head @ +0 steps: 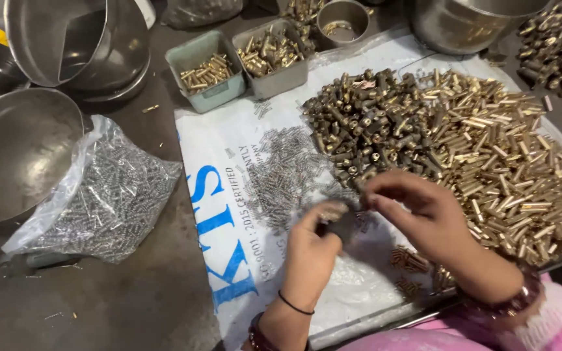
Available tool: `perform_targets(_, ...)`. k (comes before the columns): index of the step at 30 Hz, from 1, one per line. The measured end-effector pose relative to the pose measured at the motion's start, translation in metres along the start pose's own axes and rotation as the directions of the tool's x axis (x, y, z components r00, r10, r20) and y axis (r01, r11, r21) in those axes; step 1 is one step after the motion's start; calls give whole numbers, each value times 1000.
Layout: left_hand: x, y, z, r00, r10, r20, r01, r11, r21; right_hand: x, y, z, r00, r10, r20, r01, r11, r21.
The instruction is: The person holds small brass fittings and grinds them with a rotary tool, then pours a bowl of brass fittings onto the work mat and spreads them out. They pick up individual fittings and rub them against a small abrasive block, setting finished pieces aside.
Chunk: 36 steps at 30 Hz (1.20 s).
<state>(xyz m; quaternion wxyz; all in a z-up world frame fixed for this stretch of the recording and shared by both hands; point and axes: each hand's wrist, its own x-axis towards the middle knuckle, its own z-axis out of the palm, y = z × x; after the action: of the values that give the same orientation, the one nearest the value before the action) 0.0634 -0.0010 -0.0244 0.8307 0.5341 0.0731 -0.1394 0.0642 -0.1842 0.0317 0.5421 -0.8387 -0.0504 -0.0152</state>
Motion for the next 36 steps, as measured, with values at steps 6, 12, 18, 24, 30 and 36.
perform_targets(6, -16, -16, 13, 939, 166, 302, -273, 894, 354, -29, 9, -7, 962, -274, -1, 271, 952, 144)
perform_targets(12, -7, -41, 2, 915, 83, 395, -192, 950, 245, -44, 12, -10, 947, -315, -68, 320, 943, 87)
perform_targets(18, -14, -23, 18, 924, -51, 379, -83, 941, 329, -21, 51, -73, 920, -320, -225, 301, 947, -113)
perform_targets(24, -16, -3, 17, 932, -137, 334, 79, 980, 183, -25, 57, -79, 999, -42, -34, 9, 759, -651)
perform_targets(30, -13, 2, 14, 937, -13, 350, -57, 980, 189, -22, 51, -67, 996, -89, 16, 65, 582, -811)
perform_targets(36, -6, -32, 11, 938, -146, 313, 38, 945, 326, -37, 23, -53, 982, 188, 7, -188, 980, 68)
